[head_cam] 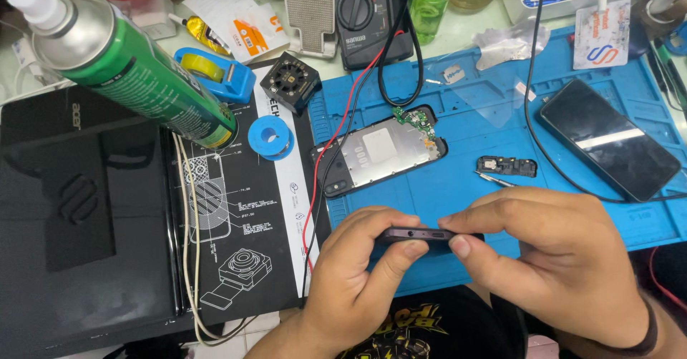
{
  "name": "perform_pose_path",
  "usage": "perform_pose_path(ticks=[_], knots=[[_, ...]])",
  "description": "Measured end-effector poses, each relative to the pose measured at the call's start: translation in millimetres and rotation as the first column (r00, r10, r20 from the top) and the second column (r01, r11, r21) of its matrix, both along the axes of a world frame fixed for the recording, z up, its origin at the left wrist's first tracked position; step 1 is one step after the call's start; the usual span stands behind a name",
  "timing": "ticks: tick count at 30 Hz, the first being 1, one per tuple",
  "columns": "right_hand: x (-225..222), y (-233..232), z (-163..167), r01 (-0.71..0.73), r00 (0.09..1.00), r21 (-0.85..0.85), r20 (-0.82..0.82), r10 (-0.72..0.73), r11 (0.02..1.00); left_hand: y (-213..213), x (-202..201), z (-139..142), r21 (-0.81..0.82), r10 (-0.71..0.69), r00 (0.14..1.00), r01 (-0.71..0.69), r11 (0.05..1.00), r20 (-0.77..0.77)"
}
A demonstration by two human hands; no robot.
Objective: The person applies adhesive around the perimeter of a disassembled smartphone chassis, then places the back cover onto the chassis and presses it firmly to secure it. The person then inspects the reassembled phone from multiple angles.
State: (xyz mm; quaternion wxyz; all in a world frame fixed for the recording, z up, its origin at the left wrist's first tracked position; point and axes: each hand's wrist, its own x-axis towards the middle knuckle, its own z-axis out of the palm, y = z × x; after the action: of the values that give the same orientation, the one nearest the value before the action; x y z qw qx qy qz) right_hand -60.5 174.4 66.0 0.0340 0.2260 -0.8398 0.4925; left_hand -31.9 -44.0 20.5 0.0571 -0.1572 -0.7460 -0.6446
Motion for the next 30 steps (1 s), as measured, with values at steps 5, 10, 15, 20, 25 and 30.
perform_pose_path(ticks=[5,10,15,20,25,30], knots=[[-3.6,5.5,2.9,-0.041,0.999,0.085,0.016,0.040,0.996,0.7,-0.1,0.4,-0.001,-0.004,1.000,0.004,1.000,-0.005],[-3.0,4.1,1.6,-0.021,1.000,0.053,-0.007,0.021,0.998,1.8,1.0,2.9,-0.003,-0.007,1.000,0.007,1.000,-0.009],[-0.6,1.3,1.0,0.020,0.998,0.080,-0.054,-0.016,0.997,5.3,2.0,4.0,-0.033,-0.011,0.999,0.010,0.999,-0.050],[0.0,5.4,3.7,0.006,0.999,0.103,0.038,-0.010,0.995,2.0,2.1,4.7,-0.038,-0.022,0.999,0.021,0.999,-0.035],[-1.0,13.4,3.3,-0.064,0.998,0.113,0.000,0.065,0.992,-3.0,3.0,2.2,0.020,-0.068,0.998,0.068,0.998,0.011],[-4.6,11.7,-1.4,-0.098,0.994,0.094,-0.035,0.101,0.991,-9.4,2.9,-7.5,0.135,-0.095,0.980,0.071,0.988,0.177]])
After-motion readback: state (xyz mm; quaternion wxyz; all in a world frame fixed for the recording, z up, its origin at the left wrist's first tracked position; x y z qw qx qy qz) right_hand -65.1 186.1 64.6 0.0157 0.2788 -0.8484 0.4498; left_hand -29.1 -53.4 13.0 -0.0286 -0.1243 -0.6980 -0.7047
